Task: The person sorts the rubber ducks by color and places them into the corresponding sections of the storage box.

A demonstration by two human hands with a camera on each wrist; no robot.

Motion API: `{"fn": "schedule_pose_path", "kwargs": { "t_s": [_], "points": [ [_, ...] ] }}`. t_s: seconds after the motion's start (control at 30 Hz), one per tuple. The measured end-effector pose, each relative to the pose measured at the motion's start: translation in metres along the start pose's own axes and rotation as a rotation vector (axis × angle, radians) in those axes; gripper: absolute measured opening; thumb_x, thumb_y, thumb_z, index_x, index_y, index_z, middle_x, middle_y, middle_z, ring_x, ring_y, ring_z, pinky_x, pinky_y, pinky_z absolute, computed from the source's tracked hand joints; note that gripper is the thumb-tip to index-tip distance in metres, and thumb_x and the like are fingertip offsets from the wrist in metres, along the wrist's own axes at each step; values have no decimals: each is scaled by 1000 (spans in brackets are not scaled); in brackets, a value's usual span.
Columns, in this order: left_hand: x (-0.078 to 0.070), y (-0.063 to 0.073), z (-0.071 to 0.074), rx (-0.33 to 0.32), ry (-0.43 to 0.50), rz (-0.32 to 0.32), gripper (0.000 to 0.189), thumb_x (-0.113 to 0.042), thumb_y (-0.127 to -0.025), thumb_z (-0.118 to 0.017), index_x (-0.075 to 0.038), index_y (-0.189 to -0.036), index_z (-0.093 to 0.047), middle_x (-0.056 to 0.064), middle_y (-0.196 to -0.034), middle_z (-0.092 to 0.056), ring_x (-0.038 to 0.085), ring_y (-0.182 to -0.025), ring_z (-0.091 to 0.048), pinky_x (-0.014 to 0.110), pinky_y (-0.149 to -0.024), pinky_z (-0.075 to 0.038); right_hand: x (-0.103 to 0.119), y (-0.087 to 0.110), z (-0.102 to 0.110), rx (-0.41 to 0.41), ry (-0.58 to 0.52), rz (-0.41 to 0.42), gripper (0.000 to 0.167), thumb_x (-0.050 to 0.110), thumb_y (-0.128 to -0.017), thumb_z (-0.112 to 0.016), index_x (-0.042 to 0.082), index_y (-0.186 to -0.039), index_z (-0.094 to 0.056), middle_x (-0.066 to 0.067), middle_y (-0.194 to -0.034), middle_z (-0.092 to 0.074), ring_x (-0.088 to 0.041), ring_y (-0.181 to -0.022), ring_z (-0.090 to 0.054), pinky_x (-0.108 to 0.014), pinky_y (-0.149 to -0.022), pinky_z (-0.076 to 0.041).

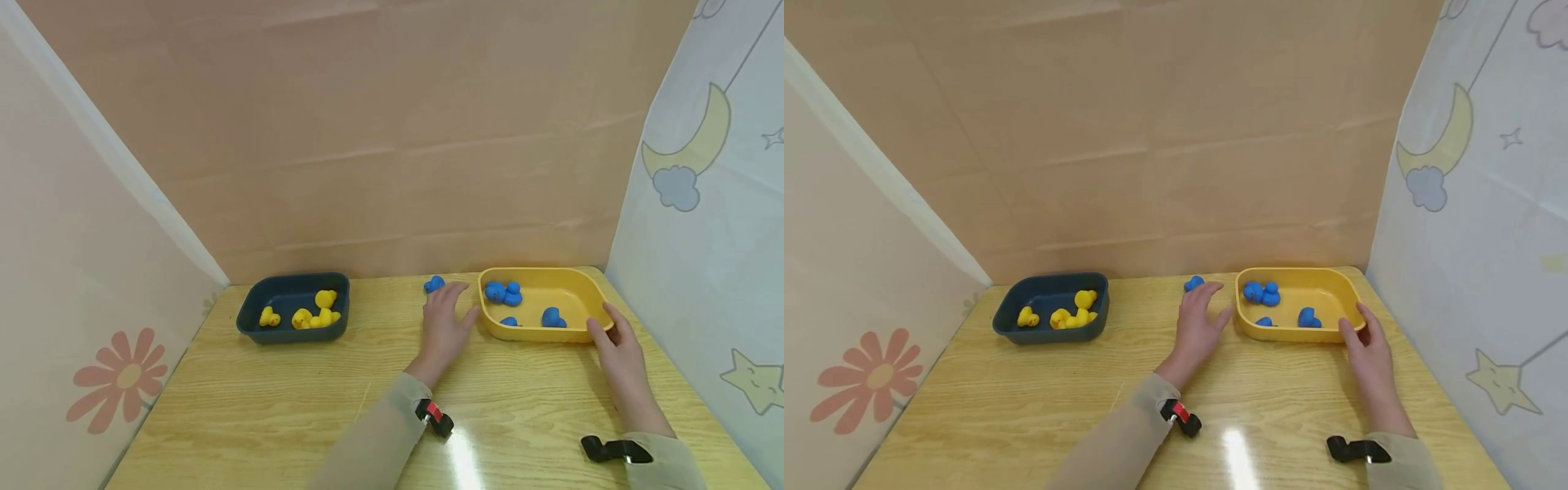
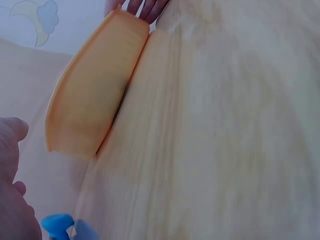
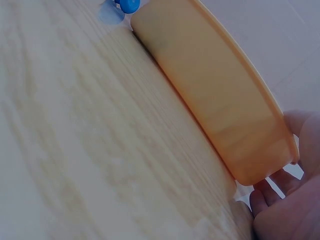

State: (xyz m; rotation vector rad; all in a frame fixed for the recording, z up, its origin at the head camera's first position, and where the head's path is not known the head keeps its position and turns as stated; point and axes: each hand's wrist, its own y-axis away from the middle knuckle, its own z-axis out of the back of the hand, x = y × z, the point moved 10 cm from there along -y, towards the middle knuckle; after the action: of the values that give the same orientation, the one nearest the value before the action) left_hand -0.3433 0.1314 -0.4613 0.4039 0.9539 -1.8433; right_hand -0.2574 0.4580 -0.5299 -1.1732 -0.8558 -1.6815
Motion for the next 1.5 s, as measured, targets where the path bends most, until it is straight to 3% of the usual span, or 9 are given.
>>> {"fn": "schedule_pose_path", "kwargs": {
  "t_s": [0.2,0.4,0.63,1.1,1.37,1.5],
  "points": [
    [24,-4,13,-23,59,43,51,-27,-106,-79,-15,-153,-62,3,-158,-58,32,-145,-49,50,-120,-43,-1,0,1,-3,8,-3,81,56,-115,-48,26,-180,-8,-20,-183,-5,-45,-166,-16,-6,-112,-32],
    [42,-10,24,-83,43,76,51,-25,-105,-80,-10,-151,-64,7,-155,-60,34,-143,-52,51,-118,-45,-1,1,1,0,3,-6,82,58,-114,-48,28,-180,-8,-20,-183,-6,-43,-166,-17,-4,-110,-33],
    [60,-13,26,-97,65,141,51,-24,-105,-80,-8,-151,-64,8,-155,-60,34,-141,-53,51,-116,-48,-1,1,1,-4,13,-11,83,59,-114,-48,27,-180,-9,-21,-183,-8,-42,-165,-19,-2,-105,-33],
    [74,-16,23,-108,63,199,51,-23,-105,-79,-7,-151,-64,13,-152,-62,38,-137,-55,54,-114,-47,3,1,-1,-11,23,-15,82,55,-116,-47,23,-180,-7,-20,-183,-8,-40,-165,-19,-2,-107,-31],
    [80,-20,16,-76,22,225,57,-25,-106,-79,-7,-157,-60,13,-156,-61,39,-142,-52,55,-119,-44,2,1,0,-14,24,-22,83,58,-114,-47,24,-180,-8,-20,-183,-10,-38,-163,-22,0,-101,-33],
    [84,-23,12,-51,-4,237,60,-28,-107,-77,-8,-160,-57,12,-158,-61,40,-145,-50,56,-121,-42,3,1,0,-12,27,-17,83,57,-115,-47,23,-180,-8,-20,-183,-9,-40,-164,-20,-1,-103,-33]
  ]
}}
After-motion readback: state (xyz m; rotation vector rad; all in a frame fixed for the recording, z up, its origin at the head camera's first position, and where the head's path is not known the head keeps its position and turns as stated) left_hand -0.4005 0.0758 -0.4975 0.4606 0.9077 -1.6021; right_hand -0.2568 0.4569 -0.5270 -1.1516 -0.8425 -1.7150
